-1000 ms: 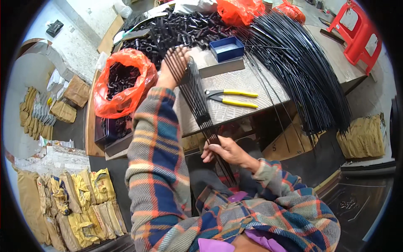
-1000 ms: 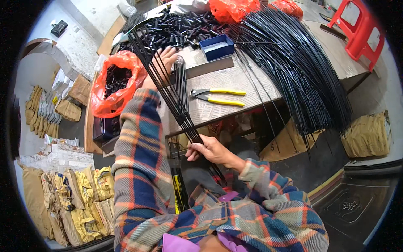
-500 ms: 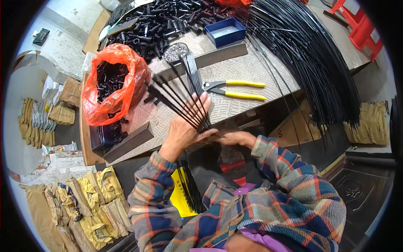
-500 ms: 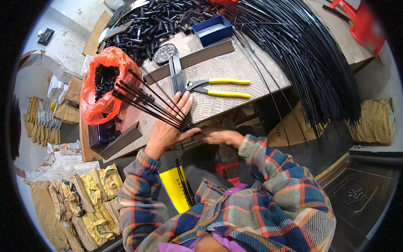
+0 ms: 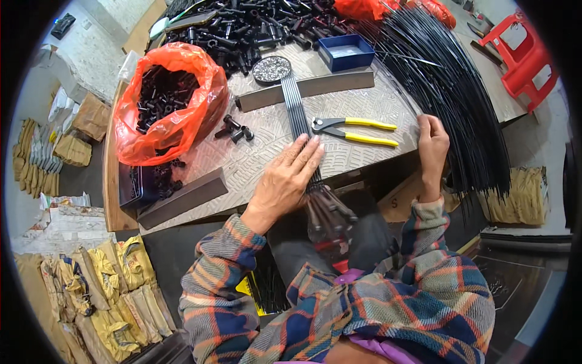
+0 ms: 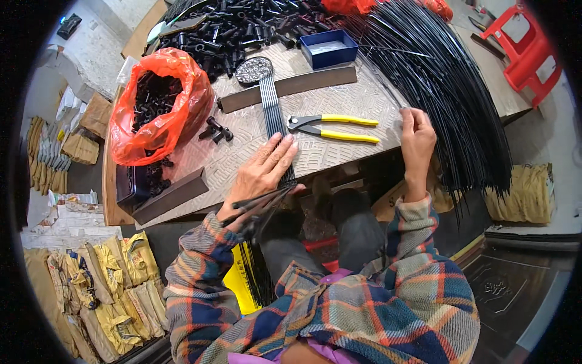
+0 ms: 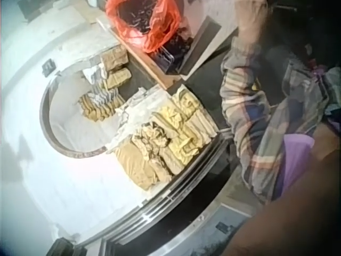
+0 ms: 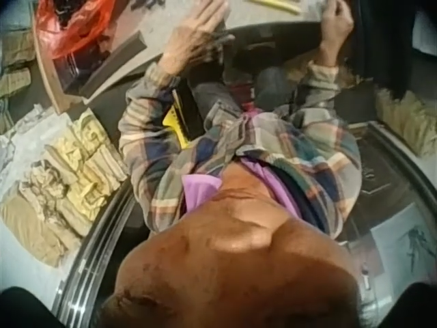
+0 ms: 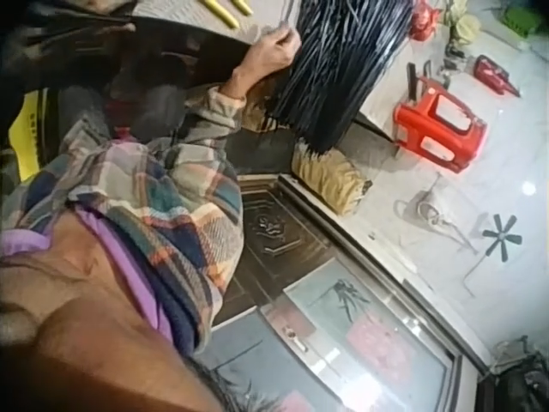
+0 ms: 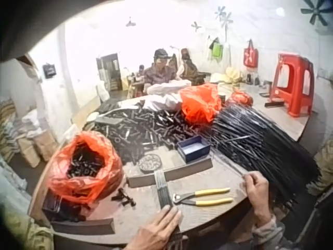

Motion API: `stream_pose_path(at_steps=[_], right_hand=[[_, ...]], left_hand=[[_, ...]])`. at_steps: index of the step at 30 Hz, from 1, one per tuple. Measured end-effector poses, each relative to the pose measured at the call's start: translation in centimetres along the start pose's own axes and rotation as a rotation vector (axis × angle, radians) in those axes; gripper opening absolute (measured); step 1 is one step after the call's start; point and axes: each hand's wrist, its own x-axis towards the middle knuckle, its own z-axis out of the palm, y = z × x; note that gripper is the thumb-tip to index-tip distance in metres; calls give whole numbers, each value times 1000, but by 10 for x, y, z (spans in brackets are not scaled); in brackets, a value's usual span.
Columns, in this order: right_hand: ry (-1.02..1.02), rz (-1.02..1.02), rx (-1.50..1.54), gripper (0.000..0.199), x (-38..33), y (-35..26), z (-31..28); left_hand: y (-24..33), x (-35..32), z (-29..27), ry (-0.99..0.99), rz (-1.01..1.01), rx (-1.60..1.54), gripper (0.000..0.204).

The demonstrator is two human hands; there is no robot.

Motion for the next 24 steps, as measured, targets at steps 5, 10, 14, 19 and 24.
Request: stream_pose_path(at_steps=[5,10,14,19,24], right_hand=[[-23,-299,-1,17,6,-54,35],[-213,-547,-152,18,98,-89,106],[-581,-601,-581,13,166,-70,150],[-750,-729,-683,9,181,-69,160],[-476,-839,-548,9,184,-51,152]], left_hand=[[-5,-9,6,-15,-11,169,61],[-2,2,-1,-35,-39,-139,58],[5,4,-2,-56,-115,237,51],[0,1,1,-72,-173,110,54],[3,8,-7,-98,-161,5,57]])
